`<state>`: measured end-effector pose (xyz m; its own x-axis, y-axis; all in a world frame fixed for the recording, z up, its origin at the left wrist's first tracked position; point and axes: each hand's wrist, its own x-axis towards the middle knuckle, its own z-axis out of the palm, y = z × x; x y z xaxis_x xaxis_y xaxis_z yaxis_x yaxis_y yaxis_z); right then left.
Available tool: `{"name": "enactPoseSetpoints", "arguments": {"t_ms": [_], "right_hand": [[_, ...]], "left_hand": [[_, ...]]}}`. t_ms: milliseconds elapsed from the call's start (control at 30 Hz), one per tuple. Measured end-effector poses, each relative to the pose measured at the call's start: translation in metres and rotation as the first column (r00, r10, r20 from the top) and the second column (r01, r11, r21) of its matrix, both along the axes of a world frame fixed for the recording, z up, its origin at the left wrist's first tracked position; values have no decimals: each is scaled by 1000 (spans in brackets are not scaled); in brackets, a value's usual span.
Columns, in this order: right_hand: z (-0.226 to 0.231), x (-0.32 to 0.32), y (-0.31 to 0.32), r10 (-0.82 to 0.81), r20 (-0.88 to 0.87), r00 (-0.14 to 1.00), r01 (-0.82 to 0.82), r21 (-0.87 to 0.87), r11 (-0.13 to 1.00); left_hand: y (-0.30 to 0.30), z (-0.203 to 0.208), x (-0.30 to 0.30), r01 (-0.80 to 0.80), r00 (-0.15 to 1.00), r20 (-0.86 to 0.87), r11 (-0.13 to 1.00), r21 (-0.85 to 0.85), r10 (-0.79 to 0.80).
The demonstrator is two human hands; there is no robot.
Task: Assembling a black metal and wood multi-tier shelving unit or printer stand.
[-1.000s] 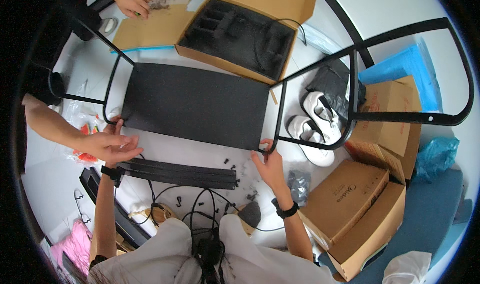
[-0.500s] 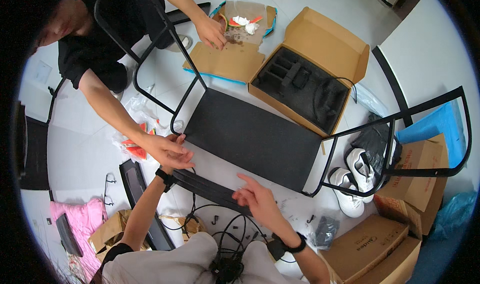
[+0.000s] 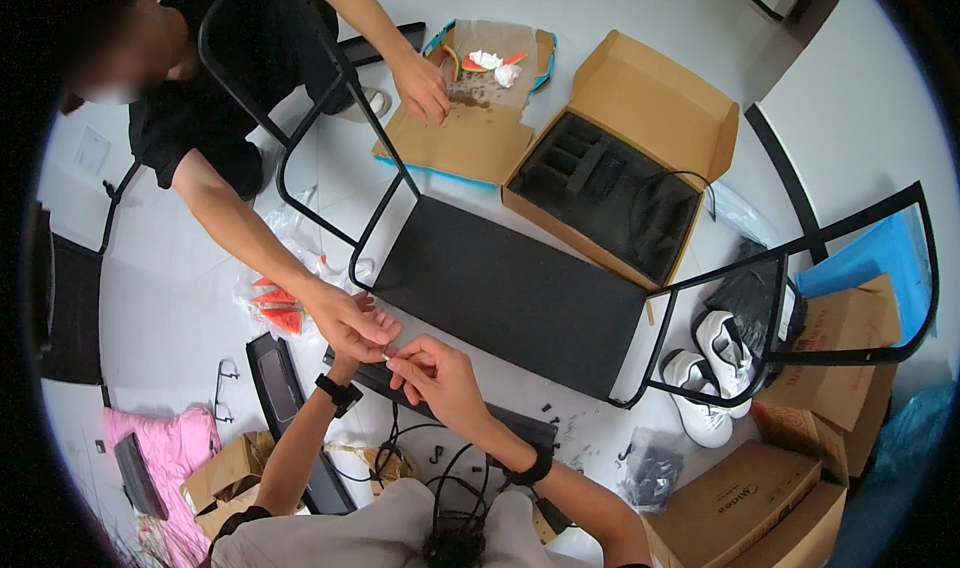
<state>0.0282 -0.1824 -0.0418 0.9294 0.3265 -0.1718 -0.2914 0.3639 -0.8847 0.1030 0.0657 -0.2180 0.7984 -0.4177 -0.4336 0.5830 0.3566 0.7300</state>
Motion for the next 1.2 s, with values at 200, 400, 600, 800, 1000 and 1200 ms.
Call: {"name": "enactPoseSetpoints", "arguments": {"t_ms": [200, 400, 600, 800, 1000, 1200], "right_hand": [[3, 3, 6, -5, -5, 1000, 5, -11, 1000], [-2, 10, -2, 15, 22, 1000, -14, -31, 999], [-36, 42, -59, 2, 464, 886, 389, -746, 541], [-82, 34, -115, 197, 472, 859, 447, -880, 159], [-89, 7, -107, 308, 286, 907, 306, -952, -15], [-80, -3, -109, 325, 70, 943, 126, -980, -155]], "left_hand": [[4, -18, -12, -45, 738, 656, 959, 281, -158], [-25, 29, -30, -446, 810, 578, 536, 717, -101], [-8, 40, -34, -441, 827, 552, 487, 754, -106], [-17, 71, -46, -374, 877, 474, 511, 774, -77], [1, 73, -61, -481, 792, 605, 525, 702, -83], [-21, 54, -74, -410, 816, 563, 557, 723, -130]]}}
